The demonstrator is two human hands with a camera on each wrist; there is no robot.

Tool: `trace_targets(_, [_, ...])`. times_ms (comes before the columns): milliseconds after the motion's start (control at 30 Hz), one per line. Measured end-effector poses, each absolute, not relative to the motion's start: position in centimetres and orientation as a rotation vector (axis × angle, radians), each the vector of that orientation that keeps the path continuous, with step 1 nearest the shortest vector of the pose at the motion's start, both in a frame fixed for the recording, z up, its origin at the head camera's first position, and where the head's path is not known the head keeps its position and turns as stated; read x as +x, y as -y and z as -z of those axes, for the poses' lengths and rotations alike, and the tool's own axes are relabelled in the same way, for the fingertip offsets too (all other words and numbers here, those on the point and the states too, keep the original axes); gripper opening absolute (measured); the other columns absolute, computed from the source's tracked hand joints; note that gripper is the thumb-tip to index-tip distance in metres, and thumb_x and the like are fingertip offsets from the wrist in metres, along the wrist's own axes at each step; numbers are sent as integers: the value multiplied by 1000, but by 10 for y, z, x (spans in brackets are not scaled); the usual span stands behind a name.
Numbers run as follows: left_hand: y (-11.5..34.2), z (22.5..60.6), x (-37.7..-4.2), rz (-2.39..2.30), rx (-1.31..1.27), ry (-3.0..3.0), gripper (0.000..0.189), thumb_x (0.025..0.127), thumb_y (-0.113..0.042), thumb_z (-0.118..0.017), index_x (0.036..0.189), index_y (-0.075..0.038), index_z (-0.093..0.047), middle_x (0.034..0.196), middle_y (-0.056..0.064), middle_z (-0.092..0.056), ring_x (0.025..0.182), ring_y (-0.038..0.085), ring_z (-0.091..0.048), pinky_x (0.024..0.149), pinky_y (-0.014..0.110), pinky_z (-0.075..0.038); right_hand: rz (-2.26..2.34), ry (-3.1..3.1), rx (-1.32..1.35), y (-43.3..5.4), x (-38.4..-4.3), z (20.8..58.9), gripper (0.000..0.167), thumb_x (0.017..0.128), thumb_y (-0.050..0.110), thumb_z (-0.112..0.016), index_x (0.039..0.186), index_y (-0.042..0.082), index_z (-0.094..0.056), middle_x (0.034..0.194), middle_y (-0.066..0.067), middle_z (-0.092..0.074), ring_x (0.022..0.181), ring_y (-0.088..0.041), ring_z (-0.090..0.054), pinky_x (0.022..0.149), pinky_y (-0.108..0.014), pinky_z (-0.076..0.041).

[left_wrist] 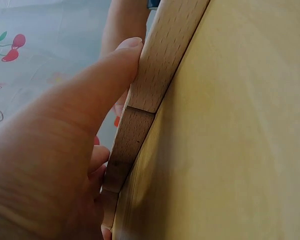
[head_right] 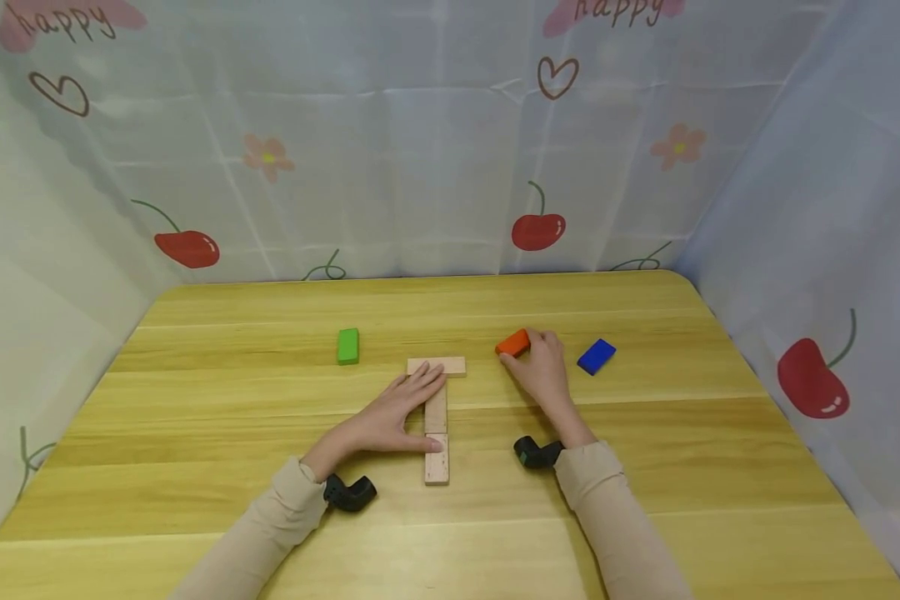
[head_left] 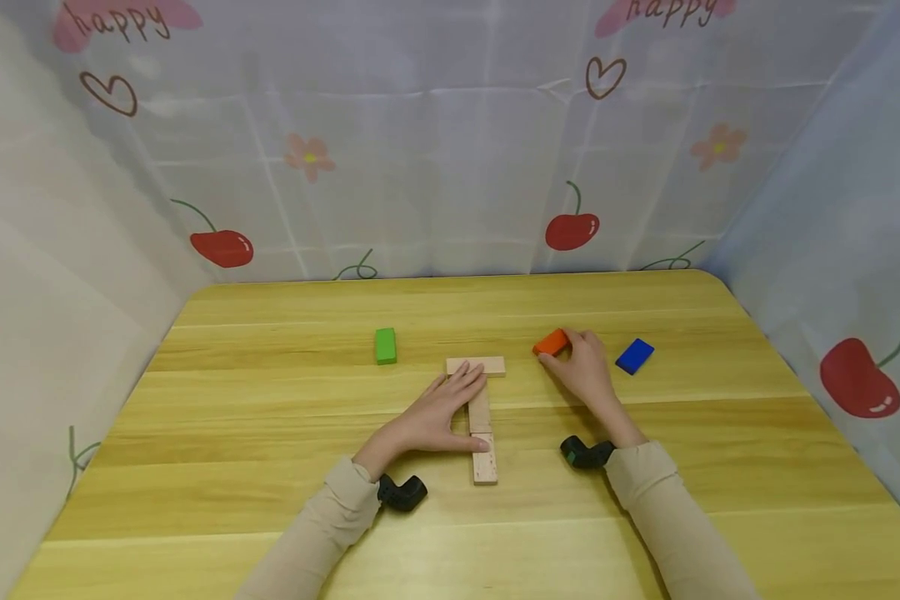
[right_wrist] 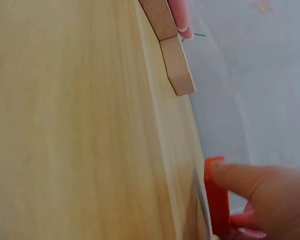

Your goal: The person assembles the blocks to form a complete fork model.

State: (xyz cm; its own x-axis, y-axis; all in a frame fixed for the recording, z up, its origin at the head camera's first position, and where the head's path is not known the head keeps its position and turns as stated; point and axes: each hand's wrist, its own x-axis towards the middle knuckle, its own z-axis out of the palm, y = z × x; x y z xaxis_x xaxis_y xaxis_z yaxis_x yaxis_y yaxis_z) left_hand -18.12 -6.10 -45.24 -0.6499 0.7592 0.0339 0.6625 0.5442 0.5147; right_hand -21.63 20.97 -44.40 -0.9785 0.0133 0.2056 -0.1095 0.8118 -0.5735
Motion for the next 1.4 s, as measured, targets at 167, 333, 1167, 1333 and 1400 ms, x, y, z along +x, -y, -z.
trace_targets(167, [60,452,-181,-727,1193,-2589,97,83,-56,-63,151,-8,-13,156,2,-3,139,15,8,110,44,-1,-1098,2769,199,-207,-227,444,61,87,17,-70,133,-12,-43,121,-32,-45,110,-43,-46,93,-51,-37])
trace_targets(333, [60,453,-182,-704,1190,-2594,97,83,-57,-62,151,-8,-12,156,1,-2,139,15,8,110,43,-2,-1199,2759,311,-196,-234,443,62,86,15,-70,135,-11,-42,125,-30,-46,114,-41,-46,97,-49,-36])
trace_targets(1167, [60,450,-179,-733,1191,-2583,97,83,-56,-63,150,-7,-14,156,3,-4,140,16,6,110,45,-2,-1085,2897,657,-183,-245,444,57,95,14,-57,141,-9,-33,143,-26,-32,131,-39,-29,106,-48,-23])
trace_targets(1333, [60,451,-180,-721,1188,-2591,97,83,-57,-62,150,-8,-13,156,4,-5,140,16,6,110,45,-3,-1120,2885,678,-183,-242,444,56,96,14,-56,140,-10,-33,143,-26,-32,131,-39,-28,105,-48,-24])
trace_targets(1400, [60,452,-180,-721,1182,-2594,97,83,-57,-62,150,-8,-13,156,3,-4,140,15,6,110,45,-2,-1141,2878,678,-182,-241,443,56,96,14,-56,140,-10,-33,143,-26,-32,131,-38,-28,106,-48,-23])
